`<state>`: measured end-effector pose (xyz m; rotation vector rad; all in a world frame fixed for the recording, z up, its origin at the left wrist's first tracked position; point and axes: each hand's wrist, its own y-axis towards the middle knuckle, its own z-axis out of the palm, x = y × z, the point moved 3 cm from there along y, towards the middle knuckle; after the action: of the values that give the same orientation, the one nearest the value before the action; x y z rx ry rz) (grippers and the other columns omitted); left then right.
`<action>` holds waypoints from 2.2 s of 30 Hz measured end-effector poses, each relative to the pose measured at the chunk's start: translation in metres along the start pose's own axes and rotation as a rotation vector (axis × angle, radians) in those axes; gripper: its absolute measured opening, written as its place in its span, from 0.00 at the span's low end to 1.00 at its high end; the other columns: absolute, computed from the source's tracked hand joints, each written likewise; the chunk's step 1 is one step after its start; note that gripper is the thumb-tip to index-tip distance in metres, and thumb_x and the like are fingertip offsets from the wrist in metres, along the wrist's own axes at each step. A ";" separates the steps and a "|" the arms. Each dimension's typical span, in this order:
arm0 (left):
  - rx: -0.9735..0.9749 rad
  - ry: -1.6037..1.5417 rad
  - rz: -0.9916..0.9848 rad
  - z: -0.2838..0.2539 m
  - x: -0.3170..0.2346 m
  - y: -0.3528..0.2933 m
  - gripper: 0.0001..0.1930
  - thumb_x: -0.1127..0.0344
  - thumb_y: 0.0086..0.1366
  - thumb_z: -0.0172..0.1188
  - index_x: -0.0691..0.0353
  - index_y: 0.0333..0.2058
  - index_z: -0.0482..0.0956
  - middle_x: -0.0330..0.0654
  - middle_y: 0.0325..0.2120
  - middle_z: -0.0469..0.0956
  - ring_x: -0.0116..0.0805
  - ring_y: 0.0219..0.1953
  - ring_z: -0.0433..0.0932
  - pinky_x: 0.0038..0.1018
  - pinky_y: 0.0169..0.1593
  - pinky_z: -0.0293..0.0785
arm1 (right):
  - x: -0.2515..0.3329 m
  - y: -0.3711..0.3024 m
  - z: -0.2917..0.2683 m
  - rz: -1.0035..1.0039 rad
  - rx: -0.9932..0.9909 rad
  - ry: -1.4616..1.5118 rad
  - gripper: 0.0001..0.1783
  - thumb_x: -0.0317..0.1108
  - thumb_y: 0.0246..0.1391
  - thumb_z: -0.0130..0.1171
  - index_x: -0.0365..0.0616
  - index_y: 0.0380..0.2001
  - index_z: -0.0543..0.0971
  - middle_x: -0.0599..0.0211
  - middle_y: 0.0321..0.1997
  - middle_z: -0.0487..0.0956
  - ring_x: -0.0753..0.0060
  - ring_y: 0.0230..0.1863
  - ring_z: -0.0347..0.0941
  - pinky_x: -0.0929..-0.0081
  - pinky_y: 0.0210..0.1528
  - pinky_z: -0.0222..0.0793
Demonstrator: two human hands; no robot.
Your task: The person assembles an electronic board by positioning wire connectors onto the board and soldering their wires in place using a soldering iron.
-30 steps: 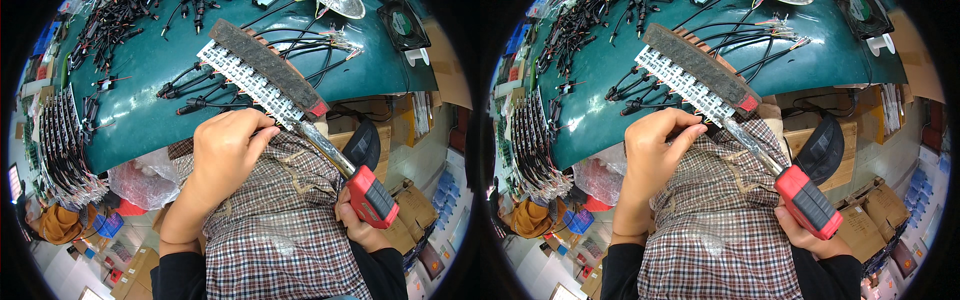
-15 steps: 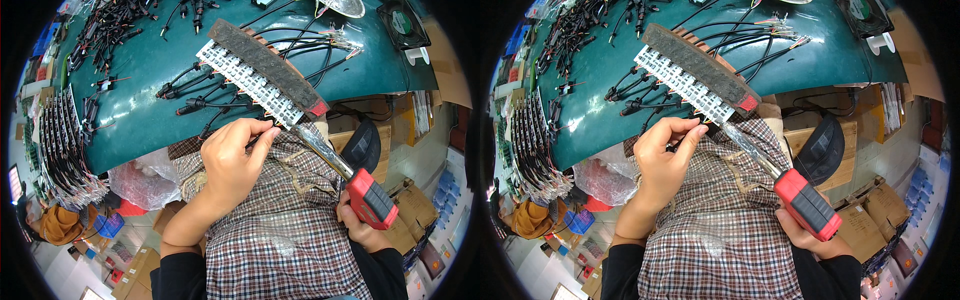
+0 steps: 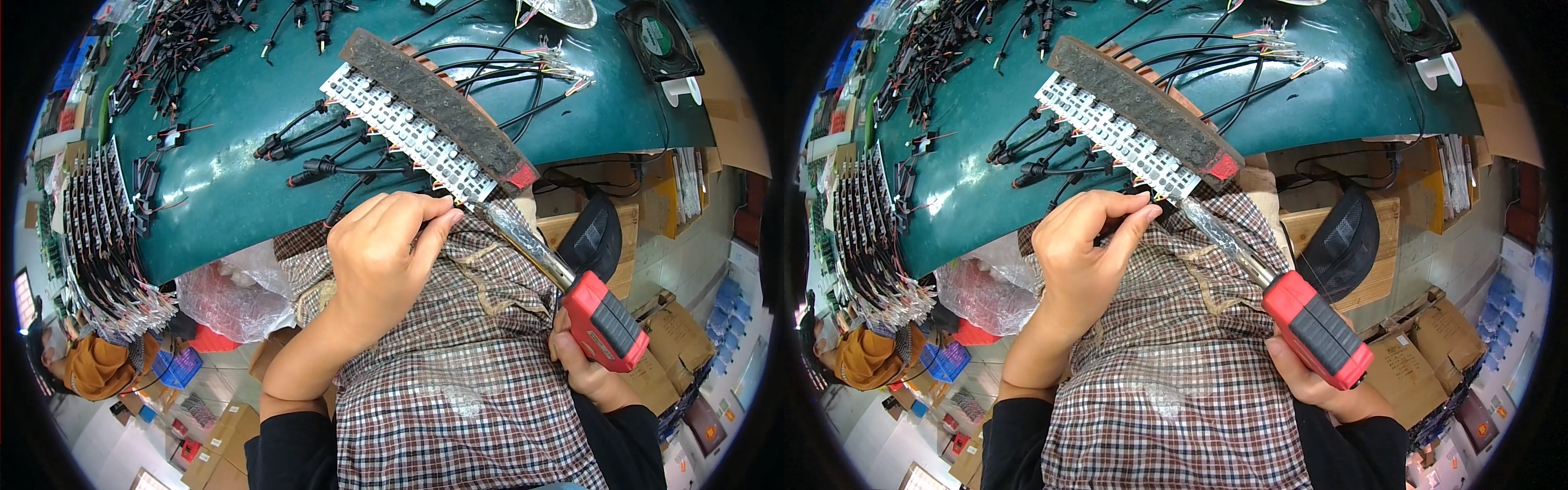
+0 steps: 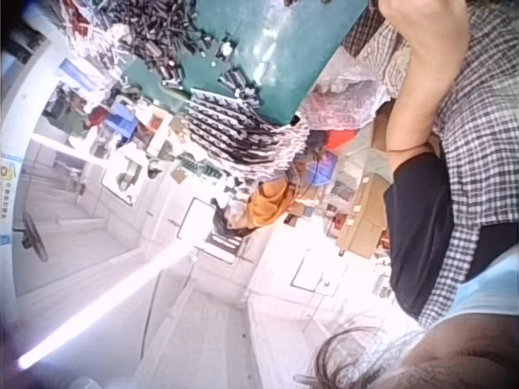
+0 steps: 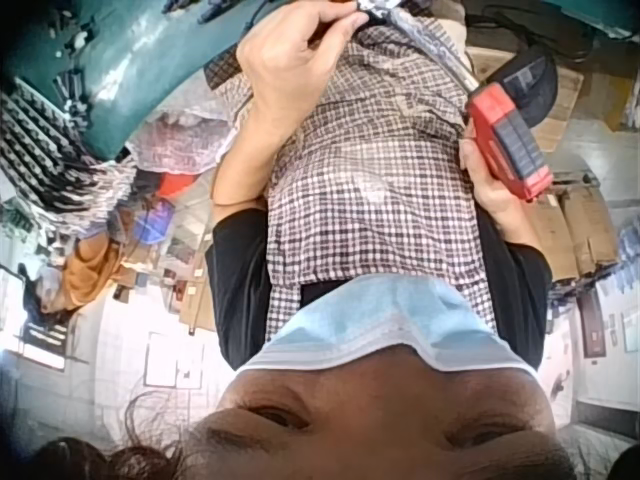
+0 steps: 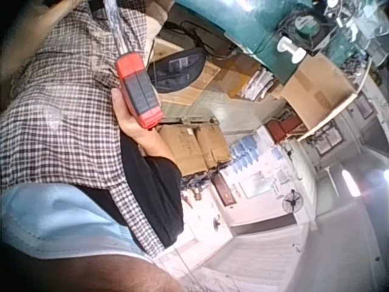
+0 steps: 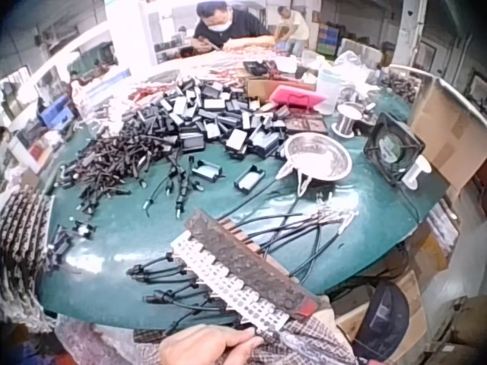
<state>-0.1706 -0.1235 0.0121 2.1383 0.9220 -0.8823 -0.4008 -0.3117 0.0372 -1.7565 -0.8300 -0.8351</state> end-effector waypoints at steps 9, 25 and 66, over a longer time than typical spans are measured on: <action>0.016 0.058 0.034 -0.004 -0.004 0.005 0.07 0.74 0.54 0.75 0.65 0.30 0.85 0.42 0.25 0.84 0.36 0.25 0.82 0.28 0.30 0.74 | -0.004 -0.002 -0.001 0.016 -0.014 0.014 0.14 0.25 0.52 0.68 0.36 0.43 0.82 0.61 0.34 0.83 0.63 0.34 0.81 0.69 0.38 0.76; -0.030 0.145 0.159 -0.001 -0.006 0.002 0.08 0.74 0.53 0.73 0.63 0.29 0.82 0.40 0.25 0.82 0.37 0.25 0.79 0.29 0.28 0.74 | 0.001 0.002 0.001 -0.031 -0.001 -0.010 0.11 0.26 0.51 0.68 0.38 0.39 0.82 0.62 0.30 0.81 0.61 0.29 0.79 0.67 0.33 0.73; 0.275 0.275 0.334 -0.018 -0.012 0.038 0.10 0.76 0.47 0.71 0.59 0.32 0.86 0.35 0.26 0.79 0.36 0.28 0.77 0.31 0.30 0.73 | 0.004 -0.001 -0.003 -0.036 0.031 0.091 0.08 0.24 0.58 0.60 0.38 0.42 0.78 0.66 0.30 0.76 0.71 0.31 0.74 0.70 0.36 0.70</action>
<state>-0.1414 -0.1347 0.0425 2.6021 0.5648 -0.5823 -0.4002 -0.3131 0.0422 -1.6680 -0.8114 -0.9145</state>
